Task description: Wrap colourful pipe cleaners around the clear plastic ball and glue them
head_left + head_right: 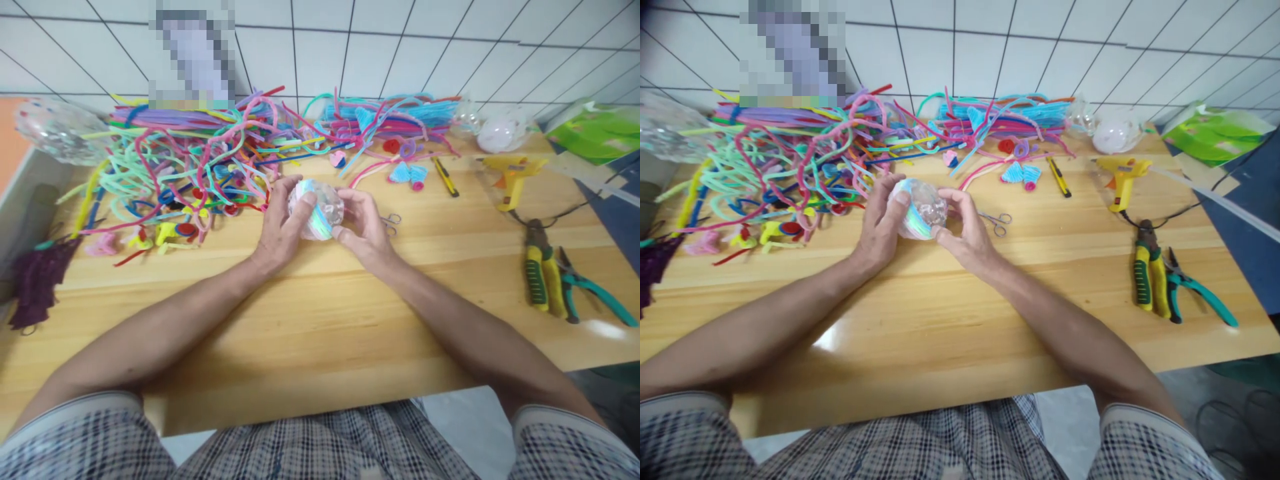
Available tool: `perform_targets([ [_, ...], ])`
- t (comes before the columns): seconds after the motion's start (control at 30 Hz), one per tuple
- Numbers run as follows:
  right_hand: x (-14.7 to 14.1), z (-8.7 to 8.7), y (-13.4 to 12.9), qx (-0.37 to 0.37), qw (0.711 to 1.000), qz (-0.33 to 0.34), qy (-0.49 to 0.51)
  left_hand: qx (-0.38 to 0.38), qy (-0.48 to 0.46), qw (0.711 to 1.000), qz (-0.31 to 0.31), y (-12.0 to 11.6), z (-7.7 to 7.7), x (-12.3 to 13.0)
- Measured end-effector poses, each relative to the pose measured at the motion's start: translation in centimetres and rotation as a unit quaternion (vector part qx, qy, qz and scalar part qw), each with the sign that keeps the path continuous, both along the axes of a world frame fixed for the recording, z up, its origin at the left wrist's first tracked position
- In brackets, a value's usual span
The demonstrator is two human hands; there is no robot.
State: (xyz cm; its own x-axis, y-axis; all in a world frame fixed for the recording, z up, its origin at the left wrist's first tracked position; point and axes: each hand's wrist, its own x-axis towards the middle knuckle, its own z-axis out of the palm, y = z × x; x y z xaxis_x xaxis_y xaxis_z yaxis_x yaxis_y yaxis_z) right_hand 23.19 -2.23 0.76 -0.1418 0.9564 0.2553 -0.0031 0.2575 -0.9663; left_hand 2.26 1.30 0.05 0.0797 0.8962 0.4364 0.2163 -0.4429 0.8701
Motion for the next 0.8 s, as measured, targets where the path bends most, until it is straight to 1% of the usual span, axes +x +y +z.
perform_targets([
  [0.07,-0.13,-0.21,0.07,0.005,1.000,-0.002,0.005,0.027,0.009,1.000,0.000,-0.31,0.20,-0.07],
  [0.17,-0.27,-0.32,0.19,0.004,1.000,-0.005,0.008,0.084,0.050,0.995,-0.017,-0.76,0.55,-0.37],
  [0.27,-0.46,-0.28,0.22,-0.003,1.000,-0.009,0.013,0.108,0.083,0.990,-0.027,-0.95,0.83,-0.61],
  [0.47,-0.92,0.03,0.14,0.007,1.000,-0.024,0.010,0.100,0.089,0.991,-0.021,-0.45,0.83,-0.69],
  [0.63,-0.86,0.30,0.25,0.015,0.999,-0.034,0.001,0.090,0.085,0.992,-0.035,-0.02,0.83,-0.88],
  [0.7,-0.78,0.43,0.23,0.007,0.999,-0.034,0.005,0.078,0.082,0.993,-0.038,-0.01,0.93,-0.86],
  [0.8,-0.73,0.67,0.06,-0.016,0.999,-0.038,0.018,0.036,0.067,0.996,-0.041,-0.02,1.09,-0.70],
])
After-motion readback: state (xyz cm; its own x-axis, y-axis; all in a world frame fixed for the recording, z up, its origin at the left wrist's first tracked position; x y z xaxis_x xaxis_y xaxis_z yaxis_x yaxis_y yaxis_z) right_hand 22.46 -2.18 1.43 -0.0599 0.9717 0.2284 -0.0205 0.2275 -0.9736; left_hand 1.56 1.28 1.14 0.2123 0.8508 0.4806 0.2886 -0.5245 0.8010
